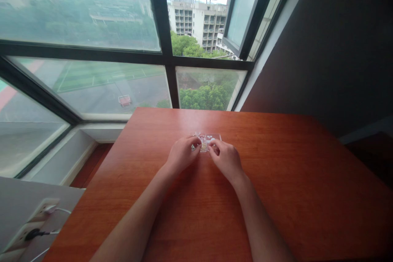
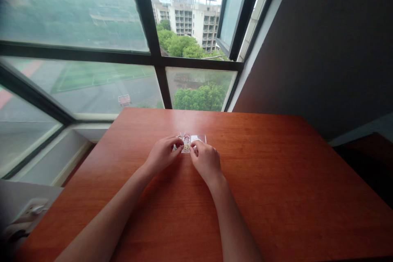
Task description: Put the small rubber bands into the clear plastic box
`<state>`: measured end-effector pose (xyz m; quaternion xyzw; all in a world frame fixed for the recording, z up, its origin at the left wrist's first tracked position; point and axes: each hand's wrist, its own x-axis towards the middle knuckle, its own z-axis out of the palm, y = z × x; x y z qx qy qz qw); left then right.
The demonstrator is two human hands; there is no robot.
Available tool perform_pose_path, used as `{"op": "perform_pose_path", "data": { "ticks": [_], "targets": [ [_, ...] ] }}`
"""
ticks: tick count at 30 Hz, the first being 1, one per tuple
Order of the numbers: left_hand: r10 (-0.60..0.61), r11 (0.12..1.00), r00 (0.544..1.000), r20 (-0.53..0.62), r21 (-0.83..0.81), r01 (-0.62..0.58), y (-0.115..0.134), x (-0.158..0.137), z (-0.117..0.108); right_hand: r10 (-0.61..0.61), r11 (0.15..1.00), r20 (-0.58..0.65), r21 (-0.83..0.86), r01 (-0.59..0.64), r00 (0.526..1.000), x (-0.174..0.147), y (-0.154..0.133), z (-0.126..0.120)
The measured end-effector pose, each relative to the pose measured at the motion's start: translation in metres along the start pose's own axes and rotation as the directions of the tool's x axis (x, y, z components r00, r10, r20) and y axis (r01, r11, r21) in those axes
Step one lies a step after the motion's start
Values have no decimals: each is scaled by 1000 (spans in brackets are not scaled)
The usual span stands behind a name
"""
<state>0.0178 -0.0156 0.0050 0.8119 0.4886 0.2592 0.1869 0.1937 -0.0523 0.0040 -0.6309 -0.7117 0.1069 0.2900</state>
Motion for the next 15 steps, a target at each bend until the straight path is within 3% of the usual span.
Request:
{"op": "perform_pose_path", "data": {
  "ticks": [9,15],
  "targets": [
    [-10,999,1000,15,53,9,-4,-2,0,9,1000,-1,-13,-9,1000,0,0,-1],
    [-35,998,999,-29,42,36,-7,1,-7,90,995,-30,-49,-91,996,2,8,-2]
  ]
}}
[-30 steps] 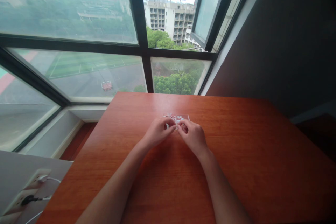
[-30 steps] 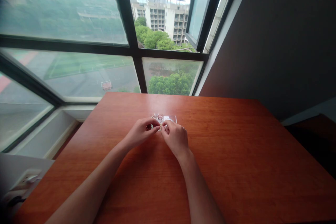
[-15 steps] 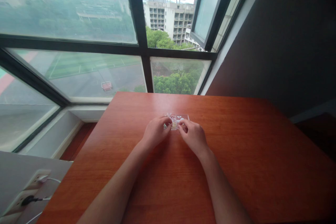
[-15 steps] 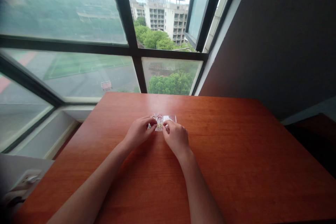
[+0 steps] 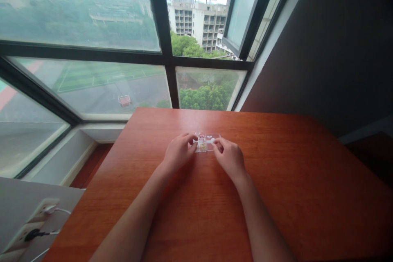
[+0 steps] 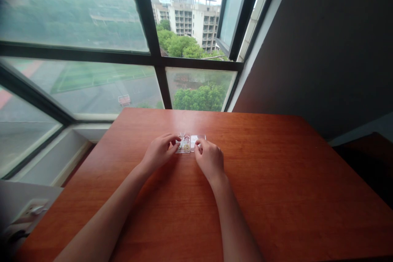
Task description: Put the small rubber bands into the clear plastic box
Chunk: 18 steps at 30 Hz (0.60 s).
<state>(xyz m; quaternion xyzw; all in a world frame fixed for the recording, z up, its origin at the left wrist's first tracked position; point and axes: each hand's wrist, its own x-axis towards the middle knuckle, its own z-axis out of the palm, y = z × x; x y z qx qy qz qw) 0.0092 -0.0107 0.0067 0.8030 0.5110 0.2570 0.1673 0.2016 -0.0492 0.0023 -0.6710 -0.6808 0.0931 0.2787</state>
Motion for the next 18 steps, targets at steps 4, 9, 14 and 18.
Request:
{"op": "perform_pose_path", "data": {
  "ticks": [4,9,14,18],
  "targets": [
    [-44,999,999,-27,-14,43,-8,2,-5,105,993,-4,-54,-105,994,4,9,-1],
    [-15,997,997,80,-74,21,-27,4,-9,155,978,14,-142,-152,988,7,21,-1],
    [72,996,984,163,-60,-63,-36,3,-9,140,965,17,-225,-133,990,6,25,4],
    [78,997,982,173,-7,-78,-36,3,-6,138,955,53,-271,-119,989,5,25,9]
  ]
}}
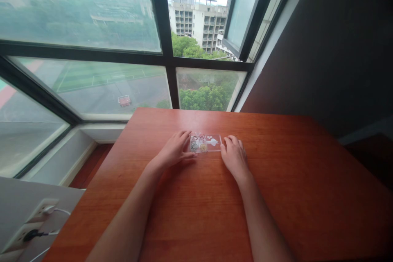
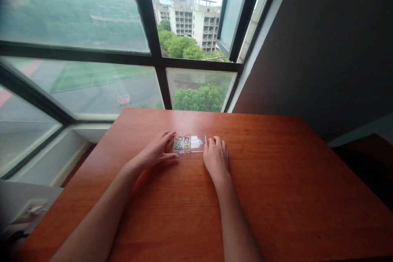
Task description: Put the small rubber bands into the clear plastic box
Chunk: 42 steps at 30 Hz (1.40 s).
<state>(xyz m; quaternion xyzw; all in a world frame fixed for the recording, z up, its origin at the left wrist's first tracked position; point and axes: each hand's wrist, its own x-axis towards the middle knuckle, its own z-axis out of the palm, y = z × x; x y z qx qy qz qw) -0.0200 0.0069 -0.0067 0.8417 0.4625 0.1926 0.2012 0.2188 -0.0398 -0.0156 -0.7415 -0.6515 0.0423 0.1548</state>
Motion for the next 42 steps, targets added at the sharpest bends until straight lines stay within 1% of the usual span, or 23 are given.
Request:
{"op": "perform_pose_path", "data": {
  "ticks": [4,8,11,14,17,20,23,25,26,28,29,31,37,42],
  "targets": [
    [-12,999,1000,-1,48,12,-1,1,3,17,999,39,-34,-16,999,0,-1,1],
    [-8,999,1000,-22,40,9,-4,2,6,16,999,65,-51,-12,998,-1,-2,1],
    [-4,999,999,-45,32,5,-5,3,8,-1,999,64,-38,3,998,-2,-3,2],
    [1,1000,998,-69,24,1,-5,3,10,-30,1000,37,6,30,999,-3,-2,4],
    [-1,1000,997,-72,25,3,-5,3,10,-61,993,7,98,60,998,-1,0,6],
    [-18,1000,998,-68,17,19,-3,3,10,-61,959,-4,277,60,998,2,0,6],
    [-26,999,997,-73,19,28,0,2,10,-71,865,12,499,56,997,2,-5,6],
    [-16,999,997,-76,37,19,3,2,10,-130,807,8,582,101,992,-1,-11,5],
    [-7,999,997,-76,46,11,5,2,10,-171,796,-7,589,142,985,-3,-14,6],
    [4,998,997,-77,60,1,7,1,10,-277,800,-30,547,248,960,-7,-20,7],
    [6,998,997,-78,62,-1,8,1,10,-305,810,-53,511,289,951,-8,-22,7],
    [3,998,997,-78,65,2,9,1,11,-338,829,-64,452,329,939,-10,-23,9],
    [11,998,998,-70,64,-7,12,3,11,-343,841,-45,430,328,938,-11,-22,9],
    [-14,998,999,-48,53,17,15,3,14,-357,836,-51,428,343,933,-10,-24,10]
  ]
}}
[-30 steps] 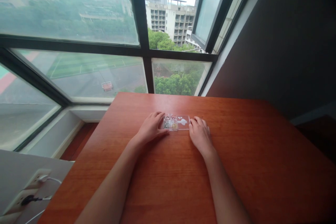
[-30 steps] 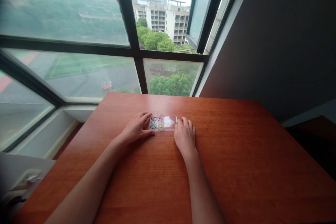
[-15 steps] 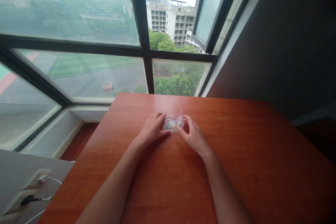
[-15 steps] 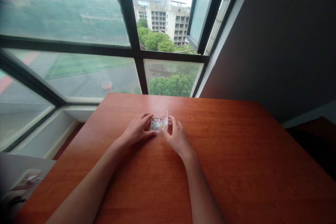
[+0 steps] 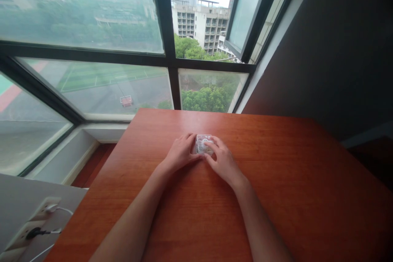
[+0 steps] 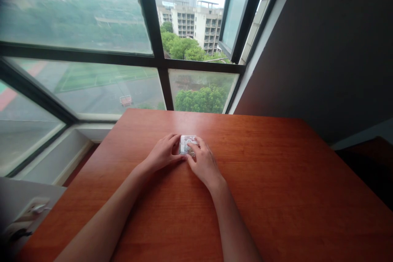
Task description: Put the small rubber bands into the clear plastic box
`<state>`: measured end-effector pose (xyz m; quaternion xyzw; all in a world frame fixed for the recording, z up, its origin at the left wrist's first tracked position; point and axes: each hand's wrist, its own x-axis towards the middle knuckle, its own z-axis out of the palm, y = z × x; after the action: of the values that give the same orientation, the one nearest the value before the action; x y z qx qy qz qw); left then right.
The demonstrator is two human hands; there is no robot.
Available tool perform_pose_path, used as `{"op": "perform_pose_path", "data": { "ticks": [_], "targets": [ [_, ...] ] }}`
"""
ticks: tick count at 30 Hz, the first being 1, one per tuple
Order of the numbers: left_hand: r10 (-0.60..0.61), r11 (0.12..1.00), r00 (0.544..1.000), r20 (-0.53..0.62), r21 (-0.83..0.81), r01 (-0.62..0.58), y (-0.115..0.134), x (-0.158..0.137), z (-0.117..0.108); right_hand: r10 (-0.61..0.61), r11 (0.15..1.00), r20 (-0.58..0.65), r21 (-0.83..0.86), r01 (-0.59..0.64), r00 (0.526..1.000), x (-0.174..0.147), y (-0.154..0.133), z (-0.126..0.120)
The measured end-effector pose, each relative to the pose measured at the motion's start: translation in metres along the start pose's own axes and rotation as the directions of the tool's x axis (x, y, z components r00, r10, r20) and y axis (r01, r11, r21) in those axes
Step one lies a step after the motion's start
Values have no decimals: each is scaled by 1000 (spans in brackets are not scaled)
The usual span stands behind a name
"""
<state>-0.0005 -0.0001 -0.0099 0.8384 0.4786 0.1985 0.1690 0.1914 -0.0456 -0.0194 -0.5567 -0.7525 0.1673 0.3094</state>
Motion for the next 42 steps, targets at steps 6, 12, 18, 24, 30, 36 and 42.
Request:
{"op": "perform_pose_path", "data": {
  "ticks": [6,12,18,24,30,36,42],
  "targets": [
    [2,999,1000,-18,-37,-2,-2,0,4,-45,999,-4,-24,45,999,2,1,-3],
    [14,1000,1000,-7,-16,-14,-2,0,2,-61,998,-3,-34,61,998,2,1,-5],
    [38,999,999,12,-28,-37,-1,-1,-2,-2,1000,23,-6,2,1000,0,8,-7],
    [39,999,999,26,-38,-38,1,0,-3,-50,998,72,36,48,996,1,11,-9],
    [51,999,998,29,-22,-50,0,-1,-2,-67,997,63,33,65,996,1,13,-7],
    [52,999,998,34,-12,-52,1,-1,-1,-51,998,74,35,49,996,0,14,-7],
    [87,995,995,56,-46,-85,-3,-1,-5,-44,999,79,35,41,996,0,14,-6]
  ]
}}
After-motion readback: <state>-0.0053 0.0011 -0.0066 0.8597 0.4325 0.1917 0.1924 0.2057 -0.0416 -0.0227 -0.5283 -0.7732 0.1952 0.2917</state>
